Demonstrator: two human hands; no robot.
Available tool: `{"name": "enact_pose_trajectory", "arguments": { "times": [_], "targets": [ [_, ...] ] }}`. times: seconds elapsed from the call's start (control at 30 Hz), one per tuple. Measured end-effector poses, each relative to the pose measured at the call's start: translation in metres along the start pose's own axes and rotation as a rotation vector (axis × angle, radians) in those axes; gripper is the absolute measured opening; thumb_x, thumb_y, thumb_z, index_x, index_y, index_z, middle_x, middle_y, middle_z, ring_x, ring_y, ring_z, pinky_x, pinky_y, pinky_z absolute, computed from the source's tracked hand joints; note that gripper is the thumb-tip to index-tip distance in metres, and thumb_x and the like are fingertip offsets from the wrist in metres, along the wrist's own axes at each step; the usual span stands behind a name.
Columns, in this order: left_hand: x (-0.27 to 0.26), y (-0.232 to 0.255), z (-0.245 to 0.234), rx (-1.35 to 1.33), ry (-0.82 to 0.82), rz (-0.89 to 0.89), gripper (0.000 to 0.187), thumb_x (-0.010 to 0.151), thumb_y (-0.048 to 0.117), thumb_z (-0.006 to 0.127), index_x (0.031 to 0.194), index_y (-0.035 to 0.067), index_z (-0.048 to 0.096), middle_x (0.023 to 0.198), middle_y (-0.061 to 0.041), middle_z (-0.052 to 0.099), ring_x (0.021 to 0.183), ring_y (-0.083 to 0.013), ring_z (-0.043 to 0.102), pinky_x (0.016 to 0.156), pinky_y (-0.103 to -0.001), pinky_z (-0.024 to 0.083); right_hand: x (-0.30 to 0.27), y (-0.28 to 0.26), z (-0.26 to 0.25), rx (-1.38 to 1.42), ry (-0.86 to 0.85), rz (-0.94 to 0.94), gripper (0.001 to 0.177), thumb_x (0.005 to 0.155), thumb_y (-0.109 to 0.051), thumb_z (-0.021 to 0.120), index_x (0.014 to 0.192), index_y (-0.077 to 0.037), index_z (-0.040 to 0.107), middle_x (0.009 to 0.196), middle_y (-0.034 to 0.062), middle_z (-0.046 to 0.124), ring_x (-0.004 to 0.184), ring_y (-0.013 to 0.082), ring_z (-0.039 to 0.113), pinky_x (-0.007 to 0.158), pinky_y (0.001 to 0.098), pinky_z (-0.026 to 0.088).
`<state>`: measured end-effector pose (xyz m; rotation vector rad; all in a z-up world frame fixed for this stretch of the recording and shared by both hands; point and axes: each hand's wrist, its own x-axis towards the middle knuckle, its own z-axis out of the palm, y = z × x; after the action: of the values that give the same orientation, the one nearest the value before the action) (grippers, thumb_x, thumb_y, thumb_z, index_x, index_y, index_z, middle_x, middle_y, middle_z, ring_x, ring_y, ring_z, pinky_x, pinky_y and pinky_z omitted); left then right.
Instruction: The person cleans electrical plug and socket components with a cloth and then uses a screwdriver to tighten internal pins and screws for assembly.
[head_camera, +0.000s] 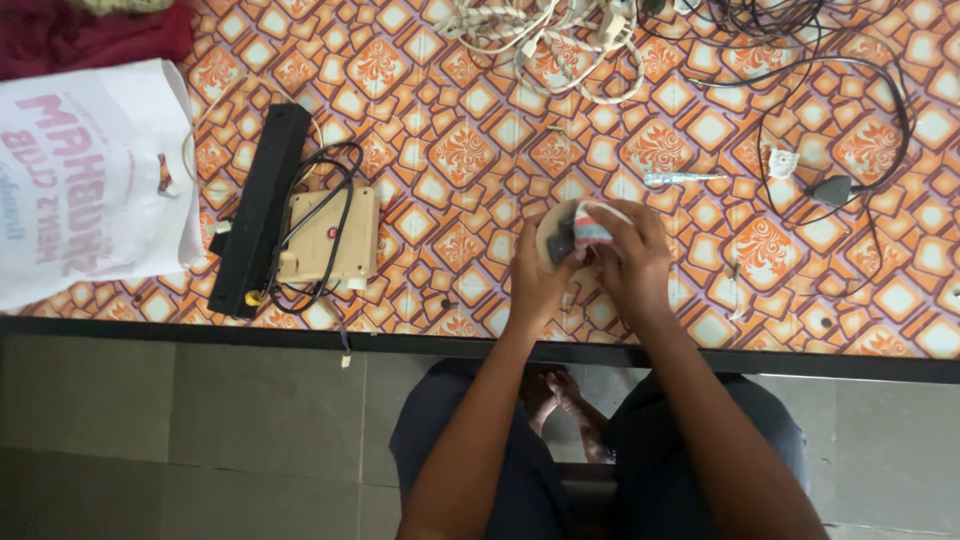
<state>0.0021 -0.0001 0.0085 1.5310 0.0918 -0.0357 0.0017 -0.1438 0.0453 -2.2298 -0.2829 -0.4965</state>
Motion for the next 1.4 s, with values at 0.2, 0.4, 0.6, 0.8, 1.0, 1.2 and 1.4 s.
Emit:
{"name": "enact_pose_trajectory", "arguments": {
  "times": [0.2,0.4,0.6,0.8,1.0,1.2,1.4],
  "targets": [
    [-0.002,0.007,-0.004,-0.096,-0.089,-0.015,0.059,0.086,0.006,0.079,0.136,0.004,0.049,0.123,-0.011,0.066,0.114,-0.0172,0.066,0.096,-0.031,0.056,-0.016,0.05,0.008,0.58,0.229,0.462,0.041,0.103,0.004,0.057,0.144,-0.001,0.055,0.125,0.0106,0.066,0.113,0.0192,0.064,0.097,0.0344,0.054],
    [-0.001,0.007,-0.006,-0.068,-0.055,0.029,0.053,0.09,0.007,0.079,0.135,0.001,0.049,0.121,-0.012,0.068,0.113,-0.0175,0.067,0.098,-0.031,0.056,-0.005,0.023,-0.024,0.278,0.152,0.254,0.049,0.1,0.002,0.062,0.147,-0.011,0.052,0.133,0.0137,0.054,0.118,0.0237,0.062,0.098,0.0343,0.055],
    [-0.001,0.01,-0.001,0.058,0.025,-0.008,0.053,0.086,0.004,0.079,0.131,0.002,0.052,0.116,-0.011,0.07,0.106,-0.0162,0.069,0.092,-0.03,0.057,0.007,0.004,-0.034,-0.199,0.028,-0.014,0.047,0.076,0.003,0.068,0.115,-0.02,0.079,0.138,0.0182,0.052,0.115,0.0377,0.065,0.091,0.0417,0.06],
    [-0.003,0.006,-0.001,-0.005,0.016,0.028,0.053,0.087,0.004,0.08,0.132,0.002,0.053,0.119,-0.012,0.069,0.11,-0.016,0.067,0.095,-0.03,0.056,0.004,-0.002,-0.028,-0.219,-0.006,-0.002,0.037,0.072,-0.02,0.087,0.108,-0.015,0.079,0.137,0.0181,0.052,0.098,0.0342,0.072,0.075,0.0416,0.061],
    [-0.002,0.011,-0.005,0.035,0.029,0.025,0.053,0.087,0.008,0.081,0.132,0.003,0.053,0.117,-0.012,0.072,0.108,-0.0165,0.07,0.093,-0.03,0.058,-0.003,0.01,-0.022,-0.109,0.023,0.104,0.03,0.079,-0.012,0.088,0.107,-0.011,0.079,0.129,0.0148,0.063,0.095,0.0253,0.074,0.075,0.0361,0.061],
    [-0.001,0.02,-0.004,0.145,0.025,0.024,0.05,0.086,0.008,0.081,0.128,0.004,0.054,0.113,-0.014,0.074,0.106,-0.0205,0.074,0.089,-0.031,0.06,0.001,0.007,-0.023,-0.074,0.045,0.006,0.029,0.078,-0.006,0.089,0.105,-0.009,0.08,0.107,0.0079,0.07,0.092,0.0228,0.071,0.076,0.0348,0.058],
    [-0.002,0.026,-0.006,0.276,0.011,0.046,0.052,0.084,0.008,0.082,0.128,0.006,0.055,0.114,-0.016,0.075,0.107,-0.0276,0.076,0.087,-0.036,0.059,0.006,0.007,-0.027,-0.121,-0.017,-0.083,0.03,0.077,-0.006,0.088,0.105,-0.012,0.08,0.105,0.0047,0.071,0.094,0.0227,0.07,0.078,0.0351,0.057]
  ]
}}
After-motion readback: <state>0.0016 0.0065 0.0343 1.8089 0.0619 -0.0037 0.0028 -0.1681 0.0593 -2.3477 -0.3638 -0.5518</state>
